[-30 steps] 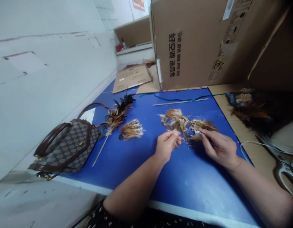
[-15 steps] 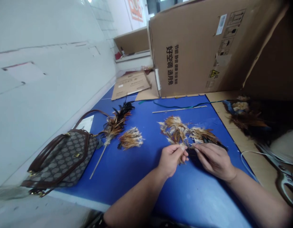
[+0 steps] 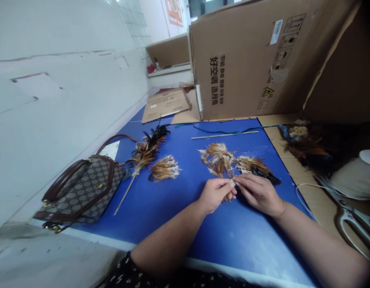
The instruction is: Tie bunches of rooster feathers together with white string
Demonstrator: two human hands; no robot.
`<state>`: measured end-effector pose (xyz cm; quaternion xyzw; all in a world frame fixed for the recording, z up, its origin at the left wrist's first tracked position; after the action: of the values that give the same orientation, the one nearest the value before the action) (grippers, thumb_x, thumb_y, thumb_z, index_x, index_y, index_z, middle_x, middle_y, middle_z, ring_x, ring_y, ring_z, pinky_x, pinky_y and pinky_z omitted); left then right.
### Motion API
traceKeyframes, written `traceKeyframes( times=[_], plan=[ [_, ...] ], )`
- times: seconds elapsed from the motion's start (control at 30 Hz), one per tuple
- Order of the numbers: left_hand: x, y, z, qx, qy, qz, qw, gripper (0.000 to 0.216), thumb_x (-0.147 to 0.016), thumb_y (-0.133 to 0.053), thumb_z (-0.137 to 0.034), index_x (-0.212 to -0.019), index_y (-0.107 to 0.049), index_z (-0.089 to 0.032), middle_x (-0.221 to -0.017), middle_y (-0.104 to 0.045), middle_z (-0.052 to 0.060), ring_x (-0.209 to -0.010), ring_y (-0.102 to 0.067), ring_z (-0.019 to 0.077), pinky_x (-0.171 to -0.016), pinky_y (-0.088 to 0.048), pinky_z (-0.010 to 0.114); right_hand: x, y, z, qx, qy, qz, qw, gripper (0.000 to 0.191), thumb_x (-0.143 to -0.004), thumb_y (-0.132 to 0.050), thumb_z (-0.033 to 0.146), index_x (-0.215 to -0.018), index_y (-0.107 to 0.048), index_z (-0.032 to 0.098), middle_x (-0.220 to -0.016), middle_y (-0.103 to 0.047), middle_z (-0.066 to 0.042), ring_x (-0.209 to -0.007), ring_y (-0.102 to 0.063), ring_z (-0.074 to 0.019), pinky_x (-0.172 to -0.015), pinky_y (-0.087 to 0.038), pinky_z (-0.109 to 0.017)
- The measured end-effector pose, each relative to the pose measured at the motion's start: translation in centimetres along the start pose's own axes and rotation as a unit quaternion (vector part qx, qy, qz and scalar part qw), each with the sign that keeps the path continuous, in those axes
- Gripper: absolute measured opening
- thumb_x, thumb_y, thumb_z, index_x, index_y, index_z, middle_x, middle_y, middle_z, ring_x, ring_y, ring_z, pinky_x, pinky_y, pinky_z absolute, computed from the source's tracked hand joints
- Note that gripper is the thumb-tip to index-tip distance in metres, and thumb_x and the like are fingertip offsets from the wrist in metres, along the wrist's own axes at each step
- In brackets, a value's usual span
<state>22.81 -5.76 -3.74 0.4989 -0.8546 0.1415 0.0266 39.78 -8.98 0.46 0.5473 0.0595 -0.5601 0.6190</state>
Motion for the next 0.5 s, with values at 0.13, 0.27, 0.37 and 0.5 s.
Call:
traceKeyframes(
  times=[0.13,0.27,0.37,0.5],
  plan=[
    [0.1,0.1,-0.2,-0.033,-0.005,0.008,0.999,0.045,-0.089,-0.075,-0.057,-0.079,-0.074,-0.013,-0.062,-0.064,0.004,-0.057,-0.059,0.012,-0.053,-0.038,0.023,-0.1,0.0,0.2,0.009,0.0,0.001,1.0,0.04,-0.098,-0.067,0.011,-0.135,-0.073,0.026,-0.117,-0.081,-0.011,-0.1,-0.079,-0.0251,-0.087,-0.065,-0.038],
    [-0.2,0.7,-0.3,-0.01,-0.028,-0.02,0.999,0.041,-0.09,-0.077,-0.053,-0.08,-0.075,-0.013,-0.065,-0.067,0.005,-0.054,-0.054,0.0094,-0.051,-0.036,0.023,-0.4,1.3,-0.4,0.08,-0.037,-0.056,0.994,0.028,-0.098,-0.068,0.015,-0.124,-0.075,0.024,-0.103,-0.082,-0.01,-0.086,-0.077,-0.0235,-0.082,-0.062,-0.038],
    [-0.5,1.3,-0.4,0.027,-0.05,-0.063,0.996,0.041,-0.088,-0.079,-0.054,-0.081,-0.076,-0.013,-0.067,-0.067,0.005,-0.055,-0.056,0.0093,-0.053,-0.039,0.023,-0.5,2.4,-1.1,0.147,-0.076,-0.072,0.984,0.013,-0.096,-0.069,0.019,-0.108,-0.074,0.021,-0.087,-0.076,-0.008,-0.074,-0.07,-0.0227,-0.075,-0.055,-0.039],
    [-0.6,1.8,-0.5,0.075,-0.057,-0.108,0.99,0.041,-0.082,-0.085,-0.052,-0.089,-0.079,-0.013,-0.076,-0.072,0.006,-0.059,-0.061,0.01,-0.058,-0.045,0.024,-1.0,2.2,-1.5,0.165,-0.093,0.029,0.982,0.005,-0.093,-0.065,0.024,-0.095,-0.069,0.022,-0.083,-0.069,-0.006,-0.078,-0.066,-0.0243,-0.078,-0.049,-0.04]
  ],
)
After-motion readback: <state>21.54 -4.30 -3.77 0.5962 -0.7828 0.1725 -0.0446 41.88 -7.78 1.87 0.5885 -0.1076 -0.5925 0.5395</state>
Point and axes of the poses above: each hand's wrist, its own x-axis away from the middle knuckle, its own y-axis out of the back of the hand, z = x × y, the point moved 5 cm from there along -x, towards the middle knuckle
